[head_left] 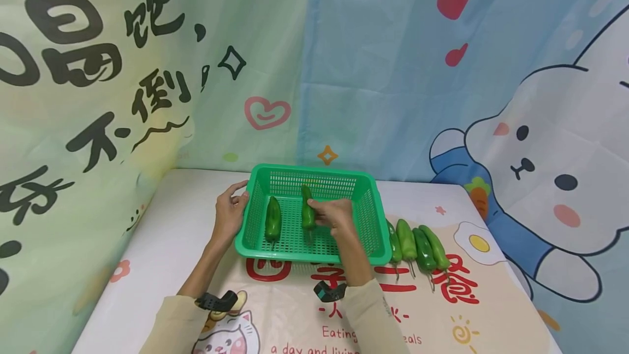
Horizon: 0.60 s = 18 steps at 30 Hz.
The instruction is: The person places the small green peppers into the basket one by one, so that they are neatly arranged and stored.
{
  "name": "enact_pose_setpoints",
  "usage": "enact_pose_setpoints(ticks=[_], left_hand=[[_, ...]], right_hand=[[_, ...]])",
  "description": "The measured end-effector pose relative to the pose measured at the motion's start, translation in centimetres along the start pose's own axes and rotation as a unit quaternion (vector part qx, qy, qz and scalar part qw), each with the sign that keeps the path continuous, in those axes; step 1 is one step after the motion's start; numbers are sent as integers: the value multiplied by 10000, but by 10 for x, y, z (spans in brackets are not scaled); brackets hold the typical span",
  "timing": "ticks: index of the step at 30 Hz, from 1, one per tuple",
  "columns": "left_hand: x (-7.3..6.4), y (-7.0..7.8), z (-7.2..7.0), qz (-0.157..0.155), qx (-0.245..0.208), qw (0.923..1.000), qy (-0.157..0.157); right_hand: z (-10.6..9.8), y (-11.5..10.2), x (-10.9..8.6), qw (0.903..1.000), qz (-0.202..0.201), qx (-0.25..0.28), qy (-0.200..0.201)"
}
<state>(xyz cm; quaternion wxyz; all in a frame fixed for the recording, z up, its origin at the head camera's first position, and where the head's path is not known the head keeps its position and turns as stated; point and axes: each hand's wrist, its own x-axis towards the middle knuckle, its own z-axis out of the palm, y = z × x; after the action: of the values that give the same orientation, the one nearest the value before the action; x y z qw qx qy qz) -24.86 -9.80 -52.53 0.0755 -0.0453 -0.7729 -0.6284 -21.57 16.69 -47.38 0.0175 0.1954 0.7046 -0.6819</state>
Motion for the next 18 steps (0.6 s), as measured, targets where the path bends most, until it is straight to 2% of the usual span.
enact_pose_setpoints(ticks=[9, 12, 18], left_hand=[[0, 1, 0, -7, -33, 10000, -11], [0, 2, -1, -2, -36, 10000, -9], [0, 1, 0, -3, -16, 10000, 22]], right_hand=[[22, 1, -3, 9964, -443, -637, 351], [30, 1, -4, 9917, -609, -1010, 506], [38, 3, -5, 9765, -863, -1809, 785]])
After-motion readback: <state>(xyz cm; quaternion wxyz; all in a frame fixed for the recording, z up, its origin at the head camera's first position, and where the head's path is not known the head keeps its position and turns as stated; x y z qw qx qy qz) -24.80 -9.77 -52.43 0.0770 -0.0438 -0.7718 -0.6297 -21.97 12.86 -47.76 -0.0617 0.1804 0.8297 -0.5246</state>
